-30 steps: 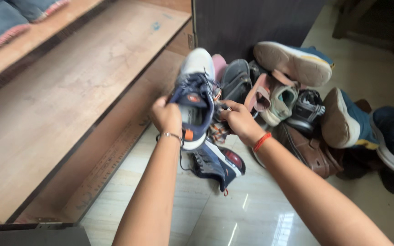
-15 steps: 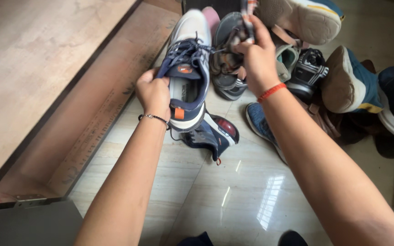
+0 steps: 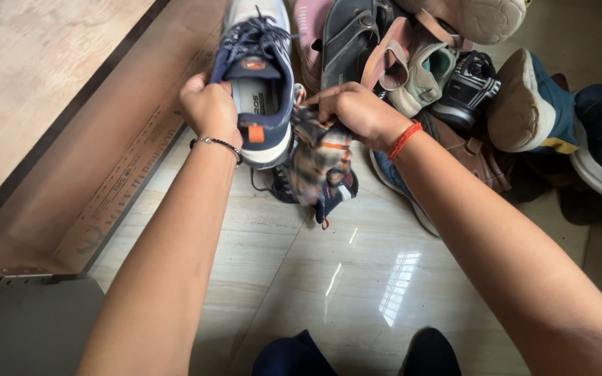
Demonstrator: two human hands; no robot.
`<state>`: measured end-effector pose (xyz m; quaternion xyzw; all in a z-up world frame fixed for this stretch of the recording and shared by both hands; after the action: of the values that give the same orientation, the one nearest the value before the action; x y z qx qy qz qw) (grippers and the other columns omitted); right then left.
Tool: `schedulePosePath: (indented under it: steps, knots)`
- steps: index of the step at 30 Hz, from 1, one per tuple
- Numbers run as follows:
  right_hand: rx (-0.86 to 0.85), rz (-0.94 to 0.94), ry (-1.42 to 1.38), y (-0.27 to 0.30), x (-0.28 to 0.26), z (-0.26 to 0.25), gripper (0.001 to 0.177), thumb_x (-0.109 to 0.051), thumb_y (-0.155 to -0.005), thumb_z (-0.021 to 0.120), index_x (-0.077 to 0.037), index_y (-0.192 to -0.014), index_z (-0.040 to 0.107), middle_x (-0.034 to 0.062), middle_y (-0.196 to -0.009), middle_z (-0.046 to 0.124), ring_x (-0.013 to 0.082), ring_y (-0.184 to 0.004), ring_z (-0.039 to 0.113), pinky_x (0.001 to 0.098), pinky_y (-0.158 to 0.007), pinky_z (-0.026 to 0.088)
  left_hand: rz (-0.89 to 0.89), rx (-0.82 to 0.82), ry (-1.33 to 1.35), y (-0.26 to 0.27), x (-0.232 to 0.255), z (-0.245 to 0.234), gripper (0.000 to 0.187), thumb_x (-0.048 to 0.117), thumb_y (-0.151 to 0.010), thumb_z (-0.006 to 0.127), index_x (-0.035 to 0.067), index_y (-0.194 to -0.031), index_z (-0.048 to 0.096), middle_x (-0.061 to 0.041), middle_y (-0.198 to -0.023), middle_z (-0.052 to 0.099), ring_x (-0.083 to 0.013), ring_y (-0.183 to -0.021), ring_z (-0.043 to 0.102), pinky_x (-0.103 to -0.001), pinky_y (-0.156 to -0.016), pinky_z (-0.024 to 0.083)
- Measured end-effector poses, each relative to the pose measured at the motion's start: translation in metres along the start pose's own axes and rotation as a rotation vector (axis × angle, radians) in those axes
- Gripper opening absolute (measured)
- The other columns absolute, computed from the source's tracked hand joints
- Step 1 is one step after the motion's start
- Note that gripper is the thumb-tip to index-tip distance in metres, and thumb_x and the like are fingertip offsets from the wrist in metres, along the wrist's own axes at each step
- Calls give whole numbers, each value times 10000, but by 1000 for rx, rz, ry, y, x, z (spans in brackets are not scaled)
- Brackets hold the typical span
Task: The person cleans a pair of sneakers using a cloth, wiping the exterior surfaces and laces. The person then places the cleaned sneakers on a shelf in a shoe cabinet.
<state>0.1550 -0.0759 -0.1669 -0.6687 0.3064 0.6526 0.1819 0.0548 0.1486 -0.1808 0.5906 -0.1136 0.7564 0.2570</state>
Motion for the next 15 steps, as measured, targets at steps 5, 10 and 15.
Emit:
schedulePosePath:
  steps: [5,10,15]
  knots:
    - [198,171,-270,11,-5,3,377,-322,-968,608,19,-1046,748,43,-873,719,139,-719,615,268,-641,509,75,86,-273,10,-2,8,246,-37,-844,546,-43,-1001,735,-107,-885,739,-170,-732,636,-321,-679,526]
    - [359,297,-71,5,25,-9,309,-127,-785,675,135,-946,710,144,-802,713,254,-623,658,393,-561,537,355,-105,-719,53,6,51,350,112,-866,639,80,-1212,680,-175,-1076,726,-381,-992,699,-462,-849,536]
    - [478,362,-157,5,63,-49,263,-111,-778,641,93,-934,699,127,-810,720,232,-640,692,407,-535,546,1099,-422,-845,132,50,103,393,238,-1009,641,-2,-1320,652,-287,-1379,615,-489,-1297,498,-514,-1083,414]
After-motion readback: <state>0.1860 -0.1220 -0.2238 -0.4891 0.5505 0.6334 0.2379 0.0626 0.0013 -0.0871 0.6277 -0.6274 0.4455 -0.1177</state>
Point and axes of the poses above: each hand's wrist, its own y-axis away from the middle knuckle, its own z-axis out of the palm, x = y × z, the point moved 9 cm from there along -y, towards the middle knuckle
